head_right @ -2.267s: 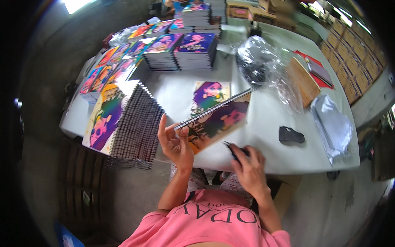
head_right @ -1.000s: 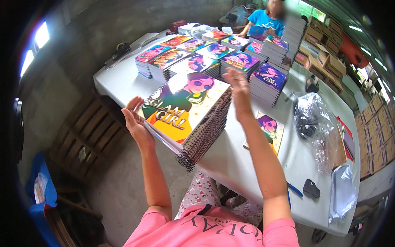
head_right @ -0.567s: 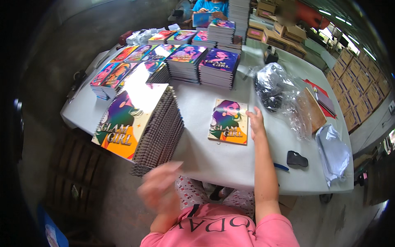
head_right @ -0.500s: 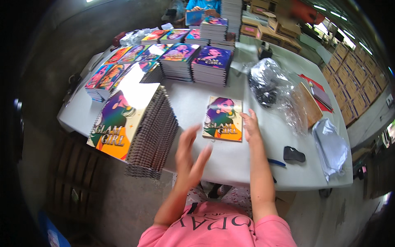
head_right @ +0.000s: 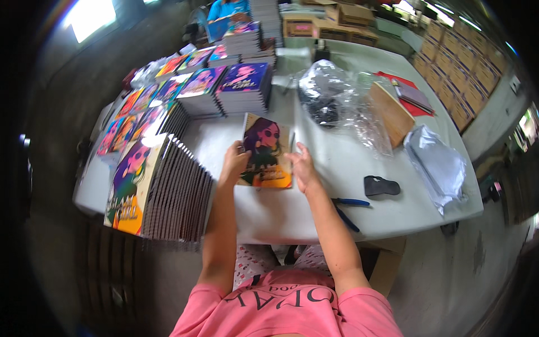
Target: The person is assembling spiral notebooks by threading metal spiral wire through holes in stacks of paper and covers, then using a pair of pliers to cut and crimp the ends of the wire before placing the finished items on a stack.
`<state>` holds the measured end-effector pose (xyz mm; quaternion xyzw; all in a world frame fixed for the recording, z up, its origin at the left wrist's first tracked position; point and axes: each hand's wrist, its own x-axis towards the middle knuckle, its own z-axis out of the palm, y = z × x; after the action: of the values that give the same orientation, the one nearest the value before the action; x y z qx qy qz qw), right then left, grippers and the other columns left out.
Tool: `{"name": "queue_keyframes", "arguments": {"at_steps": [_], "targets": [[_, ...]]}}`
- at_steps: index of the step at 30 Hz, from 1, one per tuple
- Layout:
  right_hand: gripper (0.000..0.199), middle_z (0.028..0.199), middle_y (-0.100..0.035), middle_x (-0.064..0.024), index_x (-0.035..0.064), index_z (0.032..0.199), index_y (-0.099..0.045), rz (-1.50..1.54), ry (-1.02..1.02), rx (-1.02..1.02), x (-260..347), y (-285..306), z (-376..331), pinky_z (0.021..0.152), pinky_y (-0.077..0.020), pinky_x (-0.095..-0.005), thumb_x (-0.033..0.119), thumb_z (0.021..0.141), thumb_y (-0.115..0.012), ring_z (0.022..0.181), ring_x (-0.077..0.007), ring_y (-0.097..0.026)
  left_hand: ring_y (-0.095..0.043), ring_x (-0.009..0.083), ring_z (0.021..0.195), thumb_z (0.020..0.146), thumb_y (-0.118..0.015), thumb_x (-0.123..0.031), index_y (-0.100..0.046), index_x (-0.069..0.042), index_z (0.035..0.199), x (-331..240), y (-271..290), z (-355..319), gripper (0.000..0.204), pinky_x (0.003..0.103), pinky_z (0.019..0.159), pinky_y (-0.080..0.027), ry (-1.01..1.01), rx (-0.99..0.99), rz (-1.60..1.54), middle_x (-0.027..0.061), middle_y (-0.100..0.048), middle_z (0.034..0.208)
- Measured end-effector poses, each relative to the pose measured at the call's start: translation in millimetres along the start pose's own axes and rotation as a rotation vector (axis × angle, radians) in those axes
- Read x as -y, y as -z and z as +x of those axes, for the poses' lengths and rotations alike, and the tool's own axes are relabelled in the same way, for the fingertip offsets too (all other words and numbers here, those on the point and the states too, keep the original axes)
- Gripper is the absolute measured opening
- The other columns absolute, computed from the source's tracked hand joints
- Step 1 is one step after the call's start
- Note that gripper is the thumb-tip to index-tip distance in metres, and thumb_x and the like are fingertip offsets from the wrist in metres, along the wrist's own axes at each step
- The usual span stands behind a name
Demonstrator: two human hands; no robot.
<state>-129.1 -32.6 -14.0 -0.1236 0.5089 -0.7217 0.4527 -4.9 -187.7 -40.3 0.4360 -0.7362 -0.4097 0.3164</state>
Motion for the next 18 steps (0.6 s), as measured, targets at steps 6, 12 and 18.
{"name": "queue_keyframes", "arguments": {"at_steps": [6, 12, 18], "targets": [[0.026, 0.098, -0.065, -0.0059, 0.0020, 0.105, -0.063, -0.576, 0.416, 0.246, 75.0, 90.9, -81.0, 0.079, -0.0488, -0.0249, -0.006, 0.082, -0.054, 0.090, -0.0136, -0.063, -0.055, 0.0340, 0.088, 0.080, -0.048, 0.005, -0.052, -0.003, 0.100, -131.4, 78.3, -76.5, 0.022, 0.042, 0.076, -0.040, -0.618, -0.193, 0.430, 0.0144, -0.057, 0.095], [0.021, 0.093, -0.067, -0.0156, 0.0017, 0.102, -0.063, -1.273, 0.757, -0.947, 160.5, 301.1, -53.9, 0.077, -0.0501, -0.0352, 0.008, 0.084, -0.052, 0.088, -0.0294, -0.064, -0.050, 0.0228, 0.101, 0.061, -0.053, 0.008, -0.053, -0.009, 0.100, -136.9, 75.1, -124.8, 0.043, 0.044, 0.108, -0.024, -0.839, 0.037, 0.756, 0.0047, -0.054, 0.099], [0.026, 0.099, -0.065, -0.0176, 0.0038, 0.100, -0.065, -1.696, 0.446, -0.896, 143.8, 375.9, -13.6, 0.089, -0.0441, -0.0406, 0.023, 0.083, -0.060, 0.095, -0.0348, -0.061, -0.048, 0.0249, 0.082, 0.067, -0.057, -0.012, -0.053, -0.007, 0.088, -74.1, 50.1, -135.9, 0.022, 0.043, 0.089, -0.031, -0.887, -0.001, 0.625, 0.0085, -0.047, 0.079]]}}
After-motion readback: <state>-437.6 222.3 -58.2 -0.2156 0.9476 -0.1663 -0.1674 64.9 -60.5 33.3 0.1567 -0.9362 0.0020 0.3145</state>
